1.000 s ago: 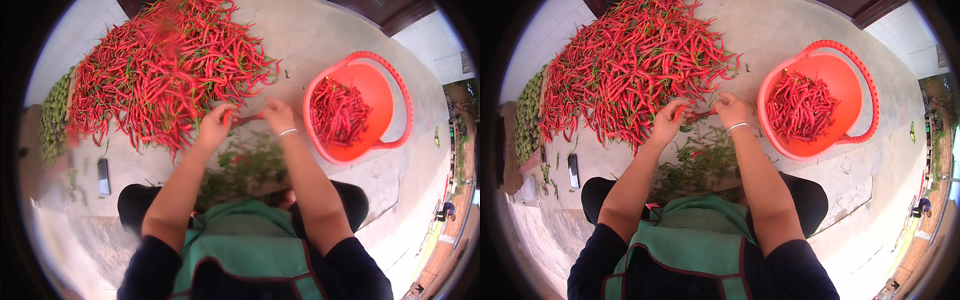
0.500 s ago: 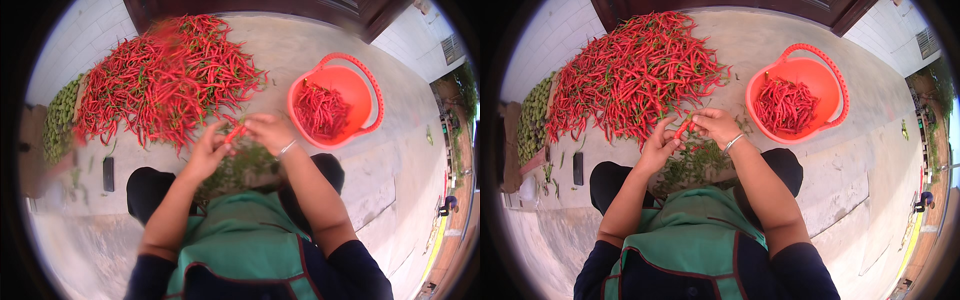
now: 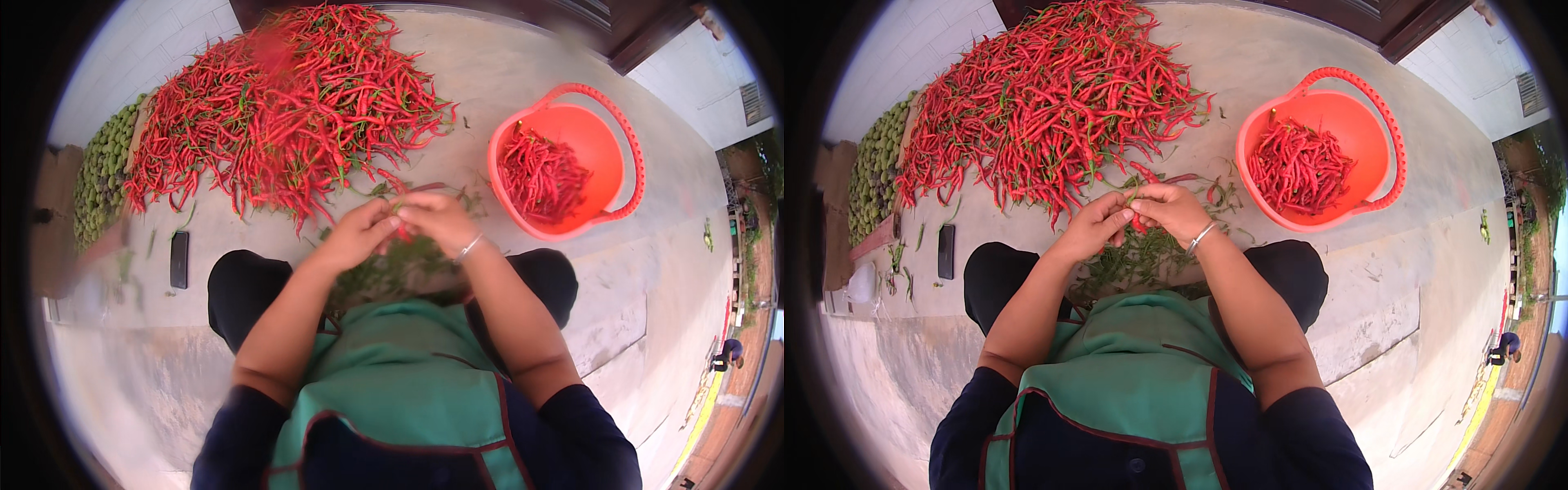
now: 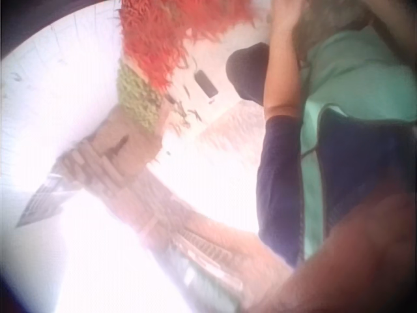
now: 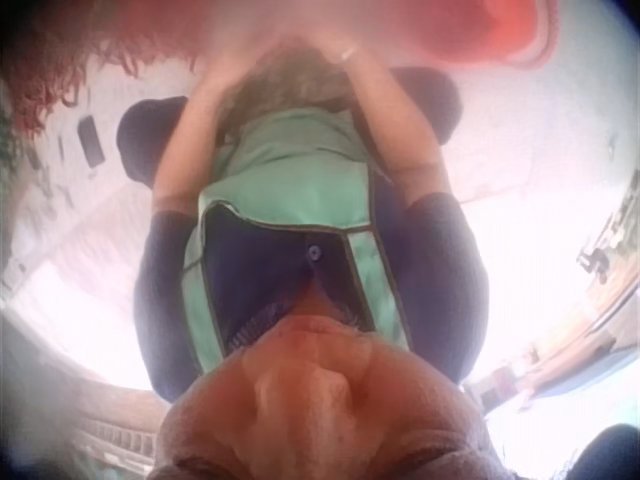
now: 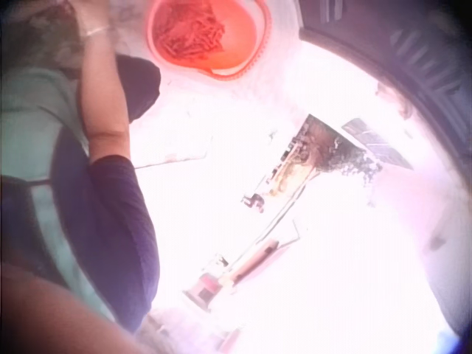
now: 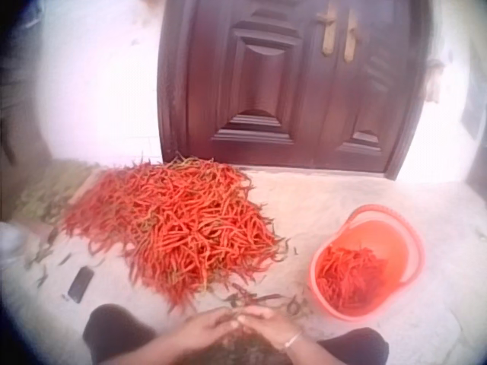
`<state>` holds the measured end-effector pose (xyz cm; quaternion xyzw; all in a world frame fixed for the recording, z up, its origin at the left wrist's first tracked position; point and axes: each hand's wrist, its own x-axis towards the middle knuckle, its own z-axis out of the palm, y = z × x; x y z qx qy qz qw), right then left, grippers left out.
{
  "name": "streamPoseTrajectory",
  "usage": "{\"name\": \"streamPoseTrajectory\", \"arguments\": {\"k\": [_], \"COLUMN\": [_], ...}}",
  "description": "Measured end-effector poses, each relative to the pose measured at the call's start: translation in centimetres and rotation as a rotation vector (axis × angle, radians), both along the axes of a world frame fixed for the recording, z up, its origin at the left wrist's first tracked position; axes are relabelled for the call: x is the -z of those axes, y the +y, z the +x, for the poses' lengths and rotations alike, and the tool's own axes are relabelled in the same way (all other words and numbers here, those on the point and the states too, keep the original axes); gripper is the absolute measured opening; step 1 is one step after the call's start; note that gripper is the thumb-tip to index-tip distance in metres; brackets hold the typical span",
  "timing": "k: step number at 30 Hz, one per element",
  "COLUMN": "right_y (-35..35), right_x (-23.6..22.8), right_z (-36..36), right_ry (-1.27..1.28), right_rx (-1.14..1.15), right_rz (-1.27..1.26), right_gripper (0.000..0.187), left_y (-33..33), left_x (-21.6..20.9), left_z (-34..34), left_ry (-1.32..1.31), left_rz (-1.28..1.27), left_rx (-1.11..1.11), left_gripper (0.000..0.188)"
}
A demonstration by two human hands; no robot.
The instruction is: The person sorts a pile of red chilies on the floor by hand, picking them up individually or in small bunches and placing the stems into a red bucket.
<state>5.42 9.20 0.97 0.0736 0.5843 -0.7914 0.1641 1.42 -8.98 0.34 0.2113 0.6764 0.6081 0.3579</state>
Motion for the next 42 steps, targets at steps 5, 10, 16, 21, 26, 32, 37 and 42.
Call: {"name": "streamPoseTrajectory", "arguments": {"k": [5,10,16,21,26,32,37,42], "right_y": [-0.3,-0.6,-1.6,4.8,5.8,9.2,10.8,10.5], "right_x": [0.6,1.4,2.9,8.6,8.2,11.0,17.4,18.8], "right_z": [-0.1,0.0,1.0,0.7,1.7,-2.0,-6.3,-7.8], "right_ry": [-0.003,0.29,0.875,0.202,-0.022,0.016,0.187,0.228], "right_rx": [0.022,0.032,0.02,-0.035,-0.107,-0.011,0.118,-0.03], "right_rz": [0.041,0.558,1.405,1.5,1.324,1.44,1.633,1.637], "right_gripper": [0.022,0.016,0.004,0.008,0.013,0.015,0.016,0.017], "left_y": [0.4,0.6,1.3,3.9,16.5,12.6,9.3,9.1], "left_x": [0.4,2.2,4.0,3.5,-3.9,7.7,14.5,13.4], "left_z": [0.2,0.3,0.5,-1.3,-4.7,-9.8,-9.7,-10.3], "left_ry": [-0.081,-0.141,-0.287,-0.527,-0.717,0.727,1.032,0.879], "left_rz": [-0.003,-0.118,-0.352,-0.184,0.311,-0.589,-0.721,-0.789], "left_rx": [0.039,0.03,0.006,-0.132,-0.038,-0.017,0.153,0.247], "left_gripper": [0.022,0.021,0.016,0.019,0.026,0.035,0.036,0.032]}}
